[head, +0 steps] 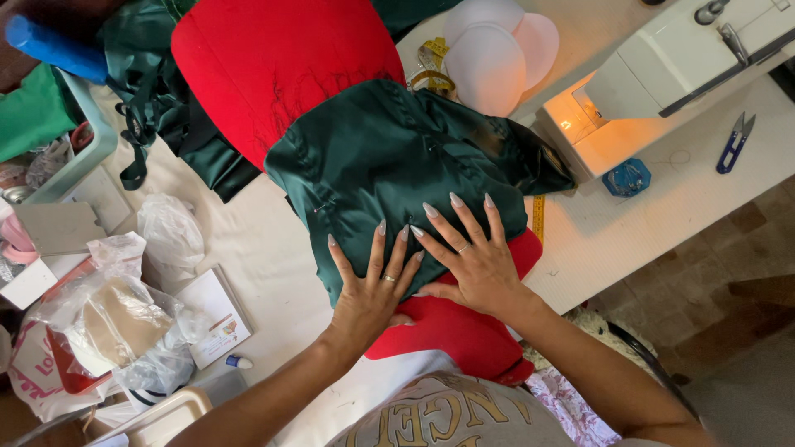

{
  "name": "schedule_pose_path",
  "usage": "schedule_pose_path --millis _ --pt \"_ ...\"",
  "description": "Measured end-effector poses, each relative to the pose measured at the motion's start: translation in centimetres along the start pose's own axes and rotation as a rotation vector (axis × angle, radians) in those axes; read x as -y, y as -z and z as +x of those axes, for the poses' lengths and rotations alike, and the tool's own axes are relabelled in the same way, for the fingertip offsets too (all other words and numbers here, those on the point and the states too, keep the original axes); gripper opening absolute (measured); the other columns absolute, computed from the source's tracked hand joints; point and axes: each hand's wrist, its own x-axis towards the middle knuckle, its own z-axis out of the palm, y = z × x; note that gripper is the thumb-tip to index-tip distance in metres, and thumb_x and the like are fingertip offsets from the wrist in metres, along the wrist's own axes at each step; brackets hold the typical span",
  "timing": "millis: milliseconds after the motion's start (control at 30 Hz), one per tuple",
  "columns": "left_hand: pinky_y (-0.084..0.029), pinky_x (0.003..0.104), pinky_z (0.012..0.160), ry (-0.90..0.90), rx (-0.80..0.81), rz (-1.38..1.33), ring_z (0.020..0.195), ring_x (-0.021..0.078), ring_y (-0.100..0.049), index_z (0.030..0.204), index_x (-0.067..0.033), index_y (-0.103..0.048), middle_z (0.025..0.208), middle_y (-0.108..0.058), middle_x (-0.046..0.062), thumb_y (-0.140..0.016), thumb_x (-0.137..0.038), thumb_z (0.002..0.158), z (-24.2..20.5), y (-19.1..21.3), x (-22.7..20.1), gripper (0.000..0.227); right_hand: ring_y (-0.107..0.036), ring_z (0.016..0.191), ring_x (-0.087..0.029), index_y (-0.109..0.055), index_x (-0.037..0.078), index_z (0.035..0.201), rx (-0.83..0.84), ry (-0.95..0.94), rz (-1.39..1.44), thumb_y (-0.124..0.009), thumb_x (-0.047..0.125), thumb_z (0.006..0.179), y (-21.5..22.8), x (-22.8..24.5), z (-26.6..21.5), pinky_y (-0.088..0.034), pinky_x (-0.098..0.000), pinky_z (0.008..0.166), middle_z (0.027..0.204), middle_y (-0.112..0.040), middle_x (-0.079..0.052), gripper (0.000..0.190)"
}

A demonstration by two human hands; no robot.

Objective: The person drapes and pins green fabric onto a red dress form by hand.

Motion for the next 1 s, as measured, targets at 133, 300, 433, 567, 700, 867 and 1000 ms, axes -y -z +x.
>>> schedule_pose_path --millis 133,300,433,567,700,867,1000 --pt "-0.02 0.098 0.095 0.015 -0.038 -0.024 0.153 0.0531 -0.007 0.159 -0.0189 -0.025 0.169 -0.011 0.021 -0.059 -0.081 0.064 -0.1 0.1 0.2 0.119 -0.034 0.151 -0.036 -0.049 0.02 0.154 -0.007 0.009 0.098 -0.046 0.074 0.094 0.2 1.1 -2.7 -0.017 -0.0678 0.122 0.164 -0.04 -0.008 0.081" --pt "-0.017 0.093 0.104 0.072 -0.213 -0.139 0.156 0.0421 -0.012 0.155 -0.0217 -0.038 0.17 -0.018 0.012 -0.035 -0.09 0.072 -0.3 0.9 0.8 0.107 -0.042 0.148 -0.031 -0.048 0.013 0.153 0.022 0.021 0.148 -0.044 0.066 0.098 -1.4 2.7 -5.7 -0.022 -0.0614 0.124 0.161 -0.045 -0.008 0.077" --pt "-0.013 0.089 0.11 0.113 -0.333 -0.287 0.156 0.0343 -0.019 0.154 -0.0257 -0.042 0.168 -0.026 0.005 -0.031 -0.08 0.088 -0.4 -0.4 1.3 0.086 -0.037 0.151 -0.029 -0.046 0.015 0.155 0.047 0.009 0.142 -0.039 0.065 0.1 -1.3 2.6 -5.8 -0.016 -0.0621 0.125 0.164 -0.043 -0.005 0.074" --pt "-0.015 0.077 0.117 0.1 -0.462 -0.388 0.151 0.0278 -0.033 0.149 -0.0245 -0.051 0.161 -0.043 0.0 -0.042 -0.056 0.102 -0.7 -1.6 2.7 0.057 -0.036 0.151 -0.03 -0.048 0.014 0.153 0.081 -0.001 0.127 -0.049 0.061 0.098 -0.5 2.9 -5.2 -0.014 -0.0649 0.125 0.163 -0.043 -0.007 0.072" --pt "-0.016 0.072 0.121 0.128 -0.523 -0.446 0.15 0.0302 -0.036 0.148 -0.0247 -0.053 0.158 -0.048 0.001 -0.044 -0.075 0.086 -0.7 -1.7 3.7 0.08 -0.041 0.147 -0.03 -0.057 0.014 0.146 0.047 -0.061 0.166 -0.057 0.044 0.101 0.7 3.8 -4.1 -0.015 -0.065 0.122 0.157 -0.051 -0.005 0.054" --pt "-0.017 0.075 0.119 0.146 -0.533 -0.409 0.15 0.0322 -0.036 0.149 -0.0229 -0.052 0.16 -0.045 0.002 -0.044 -0.075 0.085 -0.7 -2.1 3.4 0.082 -0.062 0.115 -0.023 -0.074 0.02 0.112 -0.072 -0.11 0.312 -0.074 0.023 0.092 -0.5 4.7 -3.1 -0.045 -0.0456 0.101 0.125 -0.068 0.004 0.02" --pt "-0.016 0.076 0.12 0.128 -0.524 -0.4 0.151 0.0329 -0.034 0.15 -0.0235 -0.05 0.161 -0.042 0.002 -0.056 -0.075 0.078 -0.7 -2.6 3.4 0.089 -0.063 0.098 -0.026 -0.071 0.02 0.113 0.101 -0.221 0.569 -0.076 0.017 0.089 -2.4 4.1 -1.6 -0.056 -0.0398 0.079 0.105 -0.062 0.004 0.024"
